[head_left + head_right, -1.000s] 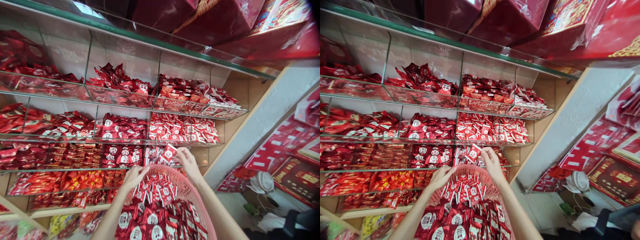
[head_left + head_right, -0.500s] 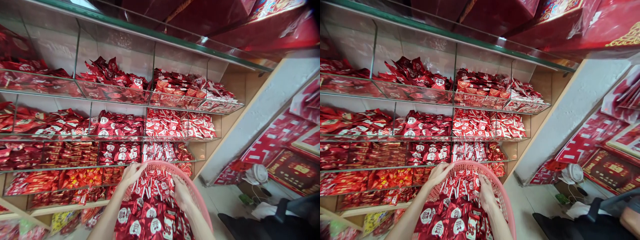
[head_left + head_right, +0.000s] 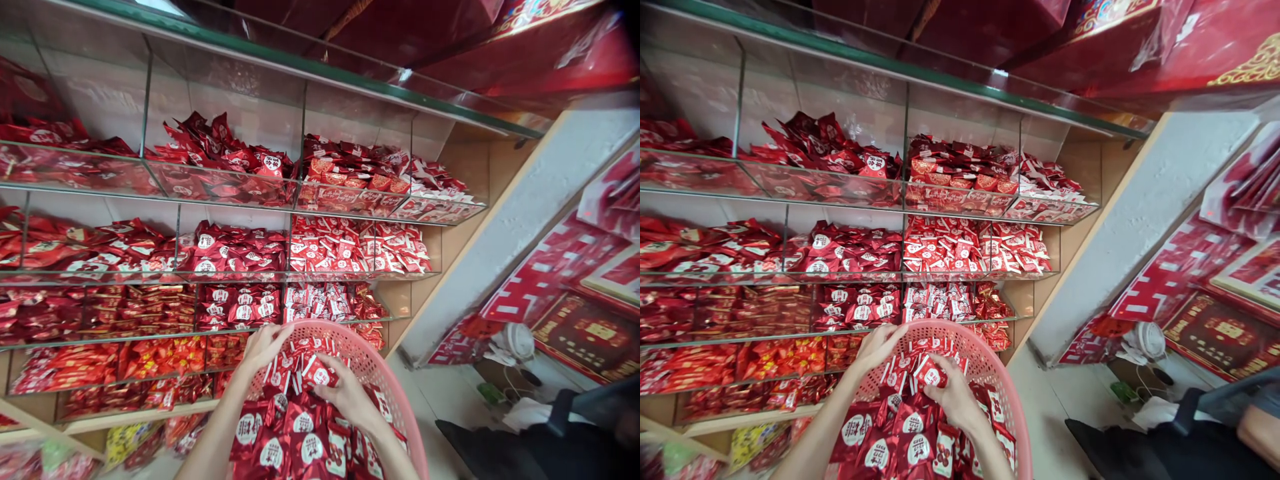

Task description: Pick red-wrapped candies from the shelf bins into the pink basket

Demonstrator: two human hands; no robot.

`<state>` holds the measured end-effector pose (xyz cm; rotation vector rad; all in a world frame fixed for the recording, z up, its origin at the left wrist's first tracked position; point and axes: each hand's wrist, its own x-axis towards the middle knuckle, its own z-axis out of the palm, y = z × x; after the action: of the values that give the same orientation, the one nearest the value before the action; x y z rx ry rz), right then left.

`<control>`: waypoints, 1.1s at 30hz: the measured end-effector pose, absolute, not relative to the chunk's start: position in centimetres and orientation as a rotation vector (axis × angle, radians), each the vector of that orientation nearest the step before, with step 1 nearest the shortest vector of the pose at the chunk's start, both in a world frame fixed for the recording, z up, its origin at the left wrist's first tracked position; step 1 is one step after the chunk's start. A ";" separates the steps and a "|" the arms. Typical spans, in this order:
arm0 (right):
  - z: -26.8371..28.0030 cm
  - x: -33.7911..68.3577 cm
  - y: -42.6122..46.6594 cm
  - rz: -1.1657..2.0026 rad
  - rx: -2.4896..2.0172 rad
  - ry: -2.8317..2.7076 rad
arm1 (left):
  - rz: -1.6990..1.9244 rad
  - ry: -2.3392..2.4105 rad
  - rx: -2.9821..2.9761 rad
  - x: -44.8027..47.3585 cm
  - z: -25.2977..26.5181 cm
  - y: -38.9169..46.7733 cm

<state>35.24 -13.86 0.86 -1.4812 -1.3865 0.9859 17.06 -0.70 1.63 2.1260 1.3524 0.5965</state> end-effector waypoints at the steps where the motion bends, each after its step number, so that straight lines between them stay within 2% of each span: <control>1: 0.5 35.4 -13.8 0.936 -1.509 -1.418 | 0.595 1.352 2.124 17.1 1.6 -0.7; 11: 0.1 39.1 -13.0 0.565 -1.717 -1.434 | 0.568 1.369 2.120 17.0 1.5 -0.6; 24: -1.4 37.4 -10.6 0.860 -1.646 -1.500 | 0.594 1.380 2.092 17.0 2.1 -1.1; 33: -2.2 37.9 -10.1 0.706 -1.739 -1.473 | 0.611 1.378 2.115 17.1 1.8 -0.9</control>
<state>37.91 -10.12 -2.15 -1.7392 -1.4731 0.7057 17.07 -0.89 1.75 2.1151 1.3776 0.6107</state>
